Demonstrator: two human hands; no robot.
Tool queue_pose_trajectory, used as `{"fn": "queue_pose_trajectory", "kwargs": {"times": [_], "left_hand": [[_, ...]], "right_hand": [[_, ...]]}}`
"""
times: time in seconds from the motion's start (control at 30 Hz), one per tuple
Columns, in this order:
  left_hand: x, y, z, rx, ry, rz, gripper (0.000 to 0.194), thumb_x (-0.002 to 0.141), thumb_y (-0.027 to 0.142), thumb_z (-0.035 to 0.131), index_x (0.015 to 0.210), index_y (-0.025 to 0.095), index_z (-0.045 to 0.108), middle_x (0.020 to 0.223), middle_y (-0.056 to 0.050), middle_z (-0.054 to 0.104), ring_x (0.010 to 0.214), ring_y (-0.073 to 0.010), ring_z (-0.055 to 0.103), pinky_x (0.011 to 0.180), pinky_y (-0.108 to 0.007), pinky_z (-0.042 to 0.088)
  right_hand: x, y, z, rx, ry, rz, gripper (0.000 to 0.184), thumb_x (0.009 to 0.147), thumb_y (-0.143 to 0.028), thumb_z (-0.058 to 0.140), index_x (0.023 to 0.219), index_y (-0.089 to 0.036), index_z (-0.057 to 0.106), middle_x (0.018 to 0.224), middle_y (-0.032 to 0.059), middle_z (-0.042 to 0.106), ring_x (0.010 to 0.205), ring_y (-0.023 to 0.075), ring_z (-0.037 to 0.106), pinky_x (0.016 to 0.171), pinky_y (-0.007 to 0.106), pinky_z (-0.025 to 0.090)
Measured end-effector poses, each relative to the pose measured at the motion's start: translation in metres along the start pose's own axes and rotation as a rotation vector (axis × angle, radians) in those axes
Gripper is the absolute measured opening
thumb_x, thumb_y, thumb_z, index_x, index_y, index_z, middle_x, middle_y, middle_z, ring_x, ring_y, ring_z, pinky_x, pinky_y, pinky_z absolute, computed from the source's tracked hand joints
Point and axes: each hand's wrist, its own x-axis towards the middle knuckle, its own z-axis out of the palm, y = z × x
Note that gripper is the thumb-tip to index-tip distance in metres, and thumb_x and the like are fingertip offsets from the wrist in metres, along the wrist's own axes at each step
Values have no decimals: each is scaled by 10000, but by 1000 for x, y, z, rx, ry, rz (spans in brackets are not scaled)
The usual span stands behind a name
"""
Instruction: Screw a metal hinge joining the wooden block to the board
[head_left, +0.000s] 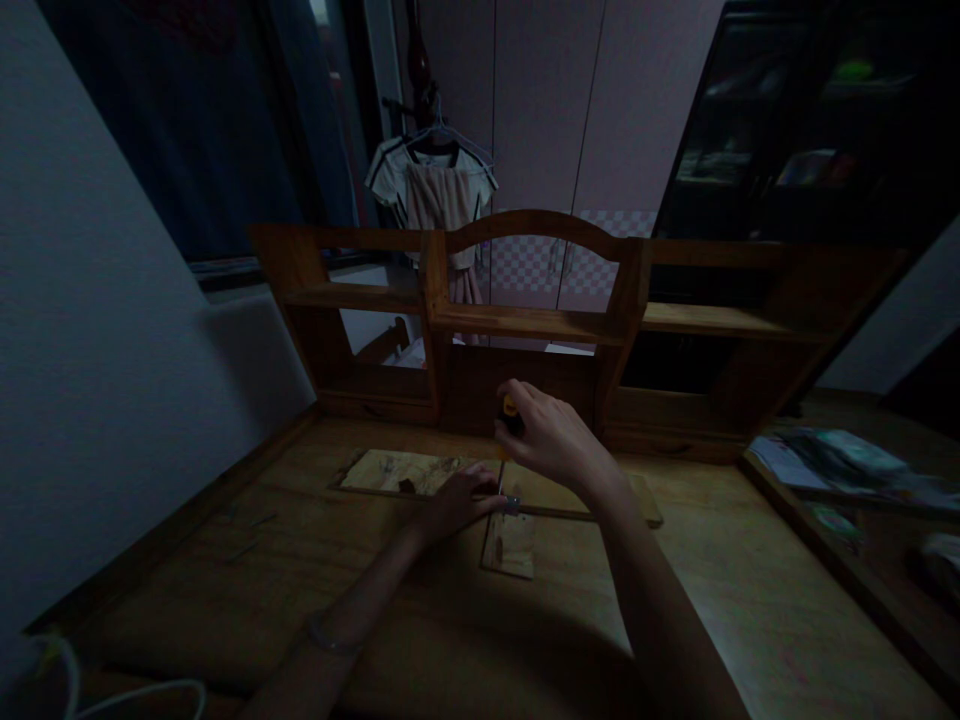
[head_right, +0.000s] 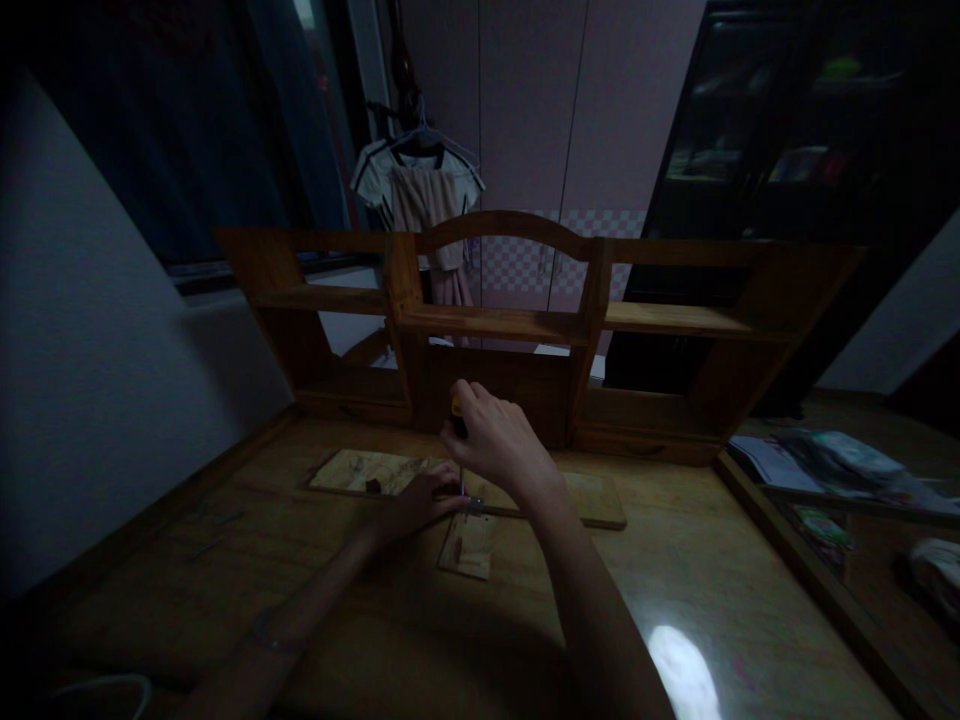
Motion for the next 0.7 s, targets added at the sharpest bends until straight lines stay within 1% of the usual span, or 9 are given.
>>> {"fn": "queue_pose_trajectory", "kwargs": {"times": [0.2, 0.3, 0.53, 0.7], "left_hand": [[-1, -1, 0, 15, 16, 13, 292, 847, 470, 655, 805, 181, 642, 928, -36, 642, 818, -171, 584, 754, -280, 437], [-1, 0, 0, 25, 17, 15, 284, 847, 456, 660, 800, 177, 637, 928, -34, 640, 818, -168, 581, 761, -279, 433], [0, -1, 1, 20, -1, -5, 272, 844, 442, 665, 790, 178, 630, 899, -29, 627, 810, -167, 574, 745, -277, 433], [0, -2, 1, 27, 18, 23, 266, 848, 434, 662, 798, 175, 623, 931, -33, 632, 819, -166, 574, 742, -274, 429]], "right_hand": [[-1, -1, -3, -2, -1, -23, 320, 906, -325, 484, 1205, -212, 474, 1066, 70, 622, 906, 204, 617, 728, 304, 381], [-1, -1, -3, 9, -15, -24, 331, 902, -314, 492, 1218, -216, 465, 1066, 67, 626, 883, 196, 619, 729, 300, 382], [0, 0, -3, 22, -41, -10, 267, 891, -301, 505, 1146, -226, 475, 1001, 49, 641, 813, 180, 613, 709, 288, 365], [0, 0, -2, -2, -26, 1, 207, 897, -308, 494, 1081, -215, 471, 952, 47, 641, 814, 181, 608, 681, 277, 352]]}}
